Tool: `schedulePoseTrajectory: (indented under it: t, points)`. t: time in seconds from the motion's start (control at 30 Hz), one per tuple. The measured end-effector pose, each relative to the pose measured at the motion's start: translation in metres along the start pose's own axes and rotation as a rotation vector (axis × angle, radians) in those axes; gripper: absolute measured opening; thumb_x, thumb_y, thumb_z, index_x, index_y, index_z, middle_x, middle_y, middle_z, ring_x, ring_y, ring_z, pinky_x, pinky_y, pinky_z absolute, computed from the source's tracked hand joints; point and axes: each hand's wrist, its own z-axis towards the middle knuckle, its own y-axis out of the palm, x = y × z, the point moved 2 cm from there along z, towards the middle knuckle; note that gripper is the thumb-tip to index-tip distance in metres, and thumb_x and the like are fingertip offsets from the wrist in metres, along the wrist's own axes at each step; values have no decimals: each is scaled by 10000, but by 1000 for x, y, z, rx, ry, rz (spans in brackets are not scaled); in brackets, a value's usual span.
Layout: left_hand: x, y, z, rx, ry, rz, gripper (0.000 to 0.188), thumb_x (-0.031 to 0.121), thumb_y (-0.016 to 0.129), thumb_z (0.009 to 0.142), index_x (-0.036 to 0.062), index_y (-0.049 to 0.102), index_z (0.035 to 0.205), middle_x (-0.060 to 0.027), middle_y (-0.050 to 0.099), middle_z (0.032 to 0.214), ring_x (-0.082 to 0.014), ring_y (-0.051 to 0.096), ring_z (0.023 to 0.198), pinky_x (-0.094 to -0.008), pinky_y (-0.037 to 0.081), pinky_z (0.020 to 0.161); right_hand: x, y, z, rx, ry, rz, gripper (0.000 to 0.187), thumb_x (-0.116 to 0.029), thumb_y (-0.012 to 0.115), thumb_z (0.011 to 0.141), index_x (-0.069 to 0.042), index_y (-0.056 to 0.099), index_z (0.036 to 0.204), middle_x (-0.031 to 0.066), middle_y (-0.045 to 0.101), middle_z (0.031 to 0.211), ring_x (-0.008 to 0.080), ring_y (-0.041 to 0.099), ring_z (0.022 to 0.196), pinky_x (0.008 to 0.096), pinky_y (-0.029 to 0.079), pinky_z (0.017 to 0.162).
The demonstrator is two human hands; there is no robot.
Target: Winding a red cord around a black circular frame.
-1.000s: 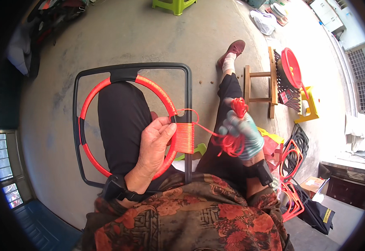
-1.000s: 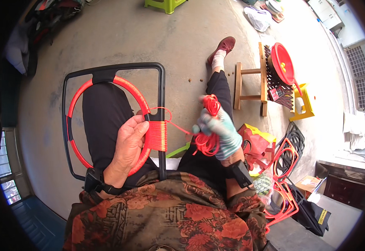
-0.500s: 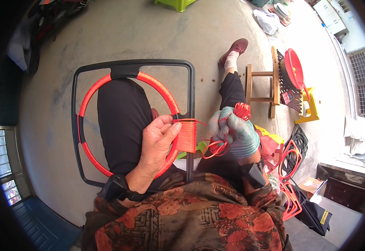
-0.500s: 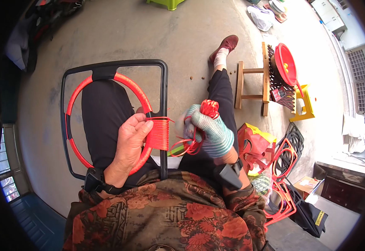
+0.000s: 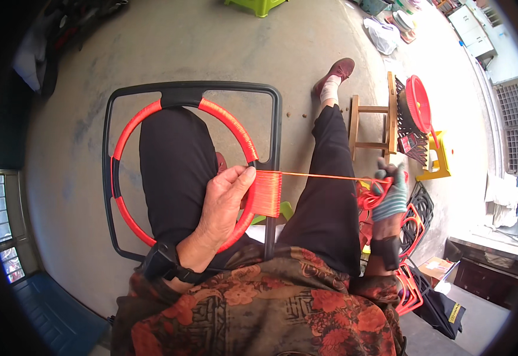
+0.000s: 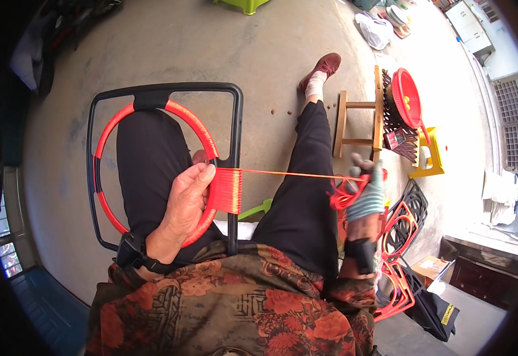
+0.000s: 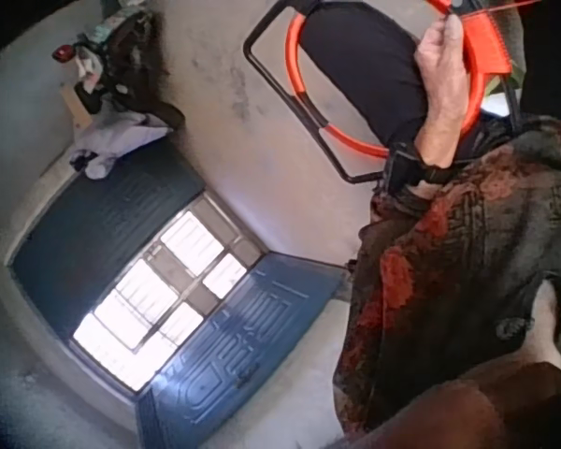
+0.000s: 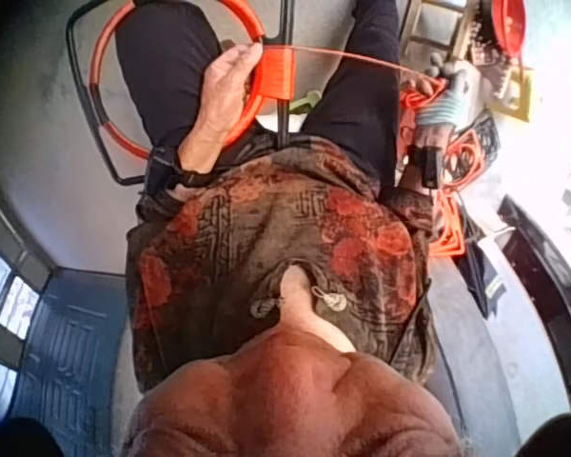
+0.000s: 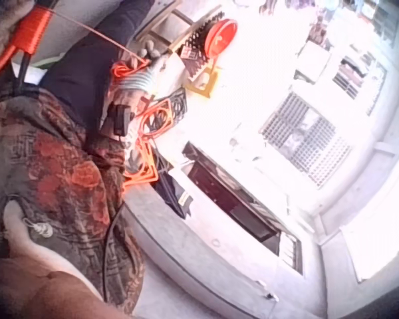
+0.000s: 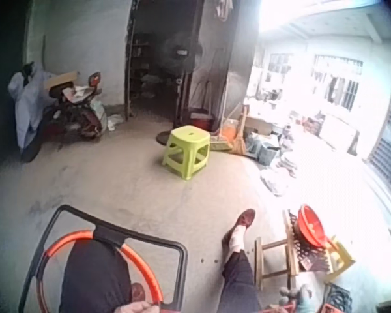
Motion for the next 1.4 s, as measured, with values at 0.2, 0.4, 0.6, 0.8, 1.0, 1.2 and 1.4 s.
schedulePoseTrajectory:
  t: [0.2,0.4,0.6,0.8,1.0,1.2,1.4]
  points:
    - [-11,-1,-1,-90,-22,22,253,258,531,995,15,600,1008,-48,665,878,-103,642,750,-259,536,716,-45,-176,67,418,-129,220,343,-417,555,940,-147,499,736,12,582,755,130,555,704,266,467,603]
    - [4,19,-16,-233,-133,119,363,289,487,1011,-51,568,1106,-120,672,921,-180,669,854,-292,540,790,-32,-30,-5,-233,37,-396,291,-49,585,842,-30,542,1129,124,597,1050,241,629,981,360,524,802]
    - [-1,19,-23,-32,17,61,290,220,487,1014,-41,568,1109,-75,643,1000,-106,617,899,-254,494,829,39,104,-93,-1254,-128,-1395,563,-228,770,757,-34,556,1240,162,676,905,293,665,818,367,512,756]
    - [-6,19,-25,13,261,254,145,55,508,975,-24,556,1087,-58,613,1005,-81,586,918,-237,487,820,62,140,-81,-969,-277,-1045,740,-168,750,757,-29,377,1381,203,666,901,343,667,826,377,529,717]
    - [12,22,-28,180,793,457,133,-10,529,944,-15,531,1077,-48,591,967,-98,547,889,-238,451,827,38,165,-82,-745,-862,-936,631,-93,731,695,-57,511,1285,178,585,1185,378,548,1138,408,452,971]
    - [21,28,-24,119,741,348,198,27,548,929,-33,520,1115,-71,554,1051,-114,557,935,-248,451,855,52,186,-91,-844,-957,-851,319,-56,703,710,-51,620,1019,115,628,1051,324,582,1072,455,436,953]
    - [5,12,-5,88,401,242,241,164,537,989,-12,517,1152,-53,614,957,-82,597,833,-237,509,733,-8,129,-76,-752,-829,-1320,148,-115,664,734,-67,604,860,130,589,733,357,622,668,400,497,585]
